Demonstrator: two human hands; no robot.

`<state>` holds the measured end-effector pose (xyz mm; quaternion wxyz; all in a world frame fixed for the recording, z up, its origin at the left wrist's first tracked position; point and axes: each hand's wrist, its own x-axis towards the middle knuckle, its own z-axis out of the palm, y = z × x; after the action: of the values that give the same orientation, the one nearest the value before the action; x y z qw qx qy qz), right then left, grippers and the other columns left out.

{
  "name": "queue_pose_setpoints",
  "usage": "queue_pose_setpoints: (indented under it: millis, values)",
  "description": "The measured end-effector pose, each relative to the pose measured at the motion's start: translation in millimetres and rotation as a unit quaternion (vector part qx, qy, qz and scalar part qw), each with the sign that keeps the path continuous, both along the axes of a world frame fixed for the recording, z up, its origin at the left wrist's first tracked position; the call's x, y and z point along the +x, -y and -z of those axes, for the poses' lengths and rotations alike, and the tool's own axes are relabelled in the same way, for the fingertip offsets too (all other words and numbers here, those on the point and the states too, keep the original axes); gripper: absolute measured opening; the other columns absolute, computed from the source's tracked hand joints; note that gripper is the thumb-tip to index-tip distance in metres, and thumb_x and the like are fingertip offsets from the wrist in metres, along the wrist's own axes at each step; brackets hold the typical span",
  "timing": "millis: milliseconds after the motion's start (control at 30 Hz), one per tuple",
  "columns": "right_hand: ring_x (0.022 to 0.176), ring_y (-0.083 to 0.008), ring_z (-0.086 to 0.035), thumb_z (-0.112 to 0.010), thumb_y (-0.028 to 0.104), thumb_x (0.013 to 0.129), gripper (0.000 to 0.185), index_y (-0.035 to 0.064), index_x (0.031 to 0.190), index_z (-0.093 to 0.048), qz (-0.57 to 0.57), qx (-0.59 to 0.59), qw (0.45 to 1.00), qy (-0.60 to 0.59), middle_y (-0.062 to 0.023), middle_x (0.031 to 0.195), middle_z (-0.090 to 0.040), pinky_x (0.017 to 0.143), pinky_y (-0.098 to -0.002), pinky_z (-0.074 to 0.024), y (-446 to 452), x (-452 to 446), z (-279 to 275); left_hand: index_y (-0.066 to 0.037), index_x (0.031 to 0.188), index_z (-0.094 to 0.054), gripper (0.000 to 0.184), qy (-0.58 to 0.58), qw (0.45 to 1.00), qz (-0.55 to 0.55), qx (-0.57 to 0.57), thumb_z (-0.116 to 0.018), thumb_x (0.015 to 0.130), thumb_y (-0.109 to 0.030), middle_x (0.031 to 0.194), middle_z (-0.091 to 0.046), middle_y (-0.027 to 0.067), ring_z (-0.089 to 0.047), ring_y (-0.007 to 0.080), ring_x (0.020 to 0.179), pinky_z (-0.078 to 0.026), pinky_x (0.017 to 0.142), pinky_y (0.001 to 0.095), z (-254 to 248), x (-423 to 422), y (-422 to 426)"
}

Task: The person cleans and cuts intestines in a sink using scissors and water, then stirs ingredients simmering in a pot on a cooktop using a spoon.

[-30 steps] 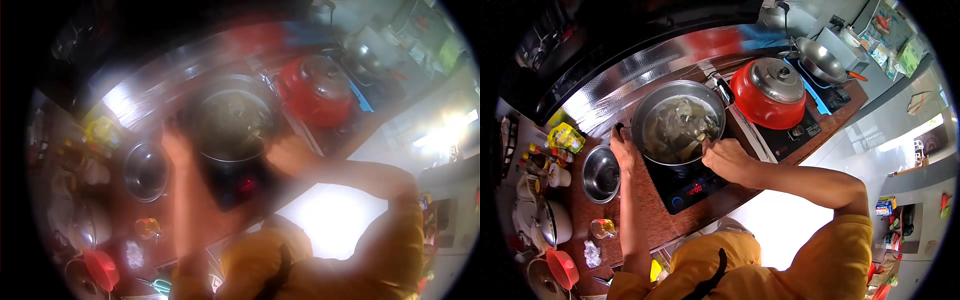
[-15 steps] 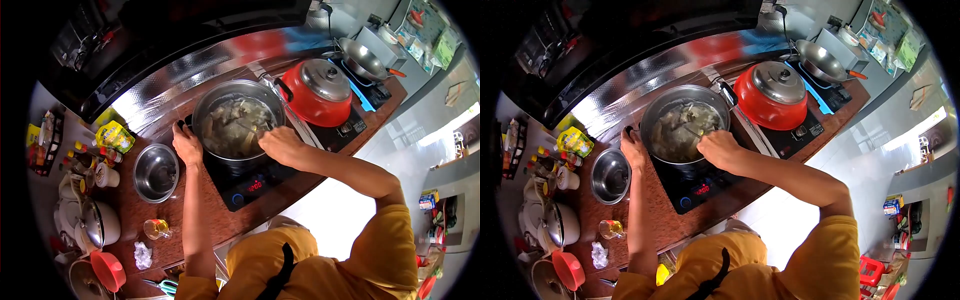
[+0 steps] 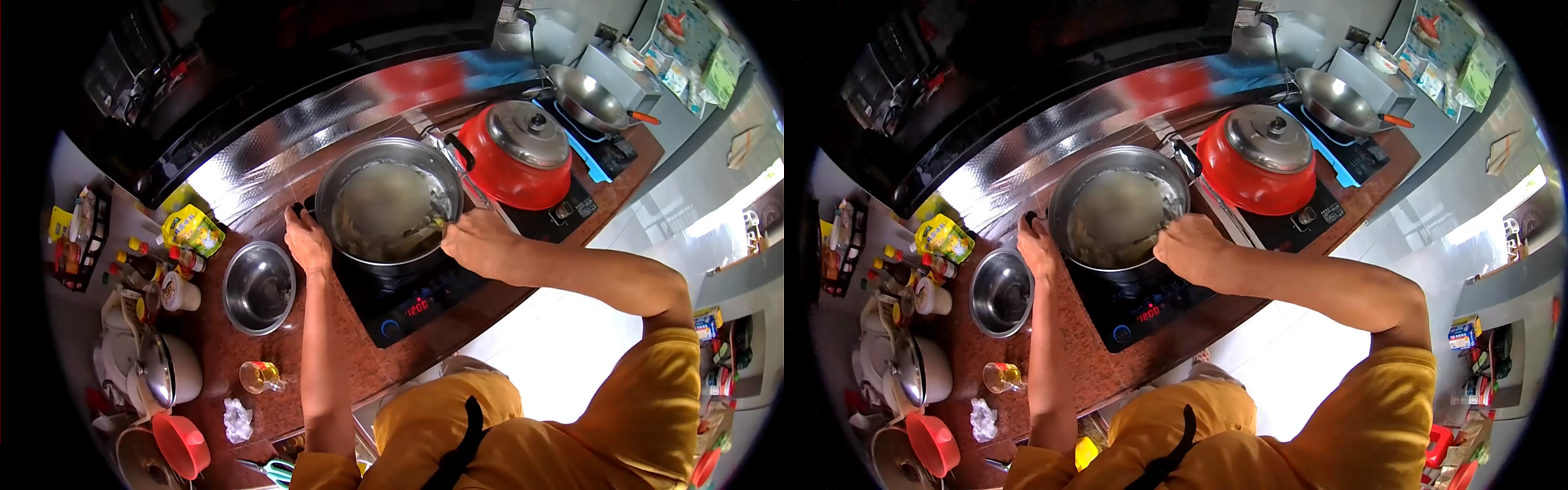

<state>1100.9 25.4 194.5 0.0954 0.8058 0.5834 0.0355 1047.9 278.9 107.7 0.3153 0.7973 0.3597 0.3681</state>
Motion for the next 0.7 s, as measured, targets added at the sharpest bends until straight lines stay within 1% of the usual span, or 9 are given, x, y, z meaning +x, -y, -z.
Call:
queue_pose_setpoints:
  millis: [33, 133, 167, 267, 300, 400, 433, 533, 700]
  values:
    - [0.058, -0.0202, -0.061, -0.055, 0.007, 0.065, 0.008, 0.0097, 0.066, -0.063, 0.025, -0.022, 0.998, 0.046, -0.0064, 0.062, -0.06, 0.044, -0.0331, -0.0463, -2.0, -2.8, 9.8, 0.003, 0.11, -0.048, 0.033, 0.004, 1.0, 0.004, -0.006, -0.043, 0.087, -0.019, 0.09, -0.058, 0.0268, -0.054, 0.0421, 0.087, -0.042, 0.073, 0.0449, -1.1, -0.1, 0.5]
    - [0.055, -0.0181, -0.06, -0.056, 0.008, 0.063, 0.009, 0.0081, 0.067, -0.064, 0.038, 0.026, 0.991, 0.127, -0.0053, 0.057, -0.058, 0.041, -0.0308, -0.0449, -4.4, -3.7, 38.7, 0.003, 0.11, -0.048, 0.032, 0.004, 1.0, 0.01, -0.014, -0.043, 0.087, -0.019, 0.09, -0.058, 0.0268, -0.054, 0.0424, 0.086, -0.042, 0.073, 0.045, -0.4, 0.3, 0.1]
    - [0.054, -0.0186, -0.06, -0.055, 0.007, 0.063, 0.009, 0.0077, 0.066, -0.064, 0.059, 0.01, 0.992, 0.114, -0.0055, 0.055, -0.057, 0.04, -0.0299, -0.0447, -9.0, -2.2, 43.1, 0.004, 0.11, -0.048, 0.032, 0.007, 1.0, 0.01, -0.02, -0.043, 0.087, -0.018, 0.09, -0.058, 0.0267, -0.054, 0.0424, 0.086, -0.042, 0.073, 0.0451, -1.0, 0.1, 0.7]
    - [0.052, -0.0193, -0.06, -0.055, 0.007, 0.064, 0.009, 0.0084, 0.064, -0.064, 0.076, 0.066, 0.99, 0.098, -0.0053, 0.056, -0.057, 0.038, -0.0312, -0.0438, -24.1, 5.2, 46.0, 0.004, 0.108, -0.048, 0.03, 0.018, 1.0, 0.007, 0.003, -0.043, 0.086, -0.017, 0.089, -0.058, 0.0267, -0.054, 0.0426, 0.085, -0.042, 0.072, 0.0451, 3.3, 1.5, -0.3]
    - [0.051, -0.0185, -0.06, -0.055, 0.007, 0.065, 0.009, 0.0085, 0.064, -0.063, 0.06, 0.063, 0.994, 0.066, -0.0043, 0.056, -0.057, 0.036, -0.0322, -0.043, -25.4, 8.1, 41.9, 0.004, 0.106, -0.049, 0.029, 0.022, 1.0, 0.006, 0.017, -0.043, 0.086, -0.017, 0.088, -0.058, 0.0267, -0.054, 0.0427, 0.085, -0.042, 0.072, 0.0451, 5.0, 1.8, -0.5]
    - [0.052, -0.0186, -0.06, -0.055, 0.008, 0.065, 0.009, 0.0095, 0.063, -0.063, 0.082, 0.054, 0.991, 0.094, -0.0031, 0.055, -0.057, 0.036, -0.033, -0.043, -34.0, 12.7, 49.0, 0.004, 0.103, -0.049, 0.027, 0.037, 0.999, 0.032, 0.01, -0.043, 0.086, -0.015, 0.087, -0.058, 0.0268, -0.054, 0.0432, 0.083, -0.042, 0.071, 0.0451, 5.5, 1.1, -2.3]
    - [0.054, -0.0192, -0.061, -0.055, 0.008, 0.065, 0.009, 0.0104, 0.061, -0.063, 0.103, 0.068, 0.986, 0.112, -0.0031, 0.056, -0.057, 0.037, -0.0332, -0.0432, -37.4, 13.2, 55.3, 0.004, 0.099, -0.05, 0.024, 0.042, 0.999, 0.032, 0.009, -0.043, 0.086, -0.015, 0.086, -0.058, 0.0265, -0.054, 0.0434, 0.083, -0.042, 0.069, 0.0454, 5.6, 0.8, -2.2]
    - [0.054, -0.0191, -0.062, -0.051, 0.006, 0.072, 0.012, 0.004, 0.072, -0.063, 0.122, 0.052, 0.989, 0.071, -0.0056, 0.059, -0.061, 0.042, -0.032, -0.0466, -44.0, 16.9, 60.8, 0.004, 0.098, -0.05, 0.023, 0.026, 0.999, 0.032, 0.016, -0.043, 0.086, -0.015, 0.086, -0.058, 0.0261, -0.054, 0.0435, 0.083, -0.042, 0.069, 0.0455, 1.0, -0.9, -0.5]
    - [0.065, -0.021, -0.064, -0.051, 0.008, 0.073, 0.014, 0.0084, 0.073, -0.065, 0.135, -0.004, 0.99, 0.048, -0.0061, 0.068, -0.064, 0.052, -0.0327, -0.0496, -39.9, 21.7, 42.3, 0.003, 0.099, -0.05, 0.024, 0.029, 0.999, 0.025, 0.019, -0.043, 0.086, -0.016, 0.087, -0.058, 0.0259, -0.053, 0.0432, 0.084, -0.041, 0.07, 0.0457, 5.6, 1.4, -2.8]
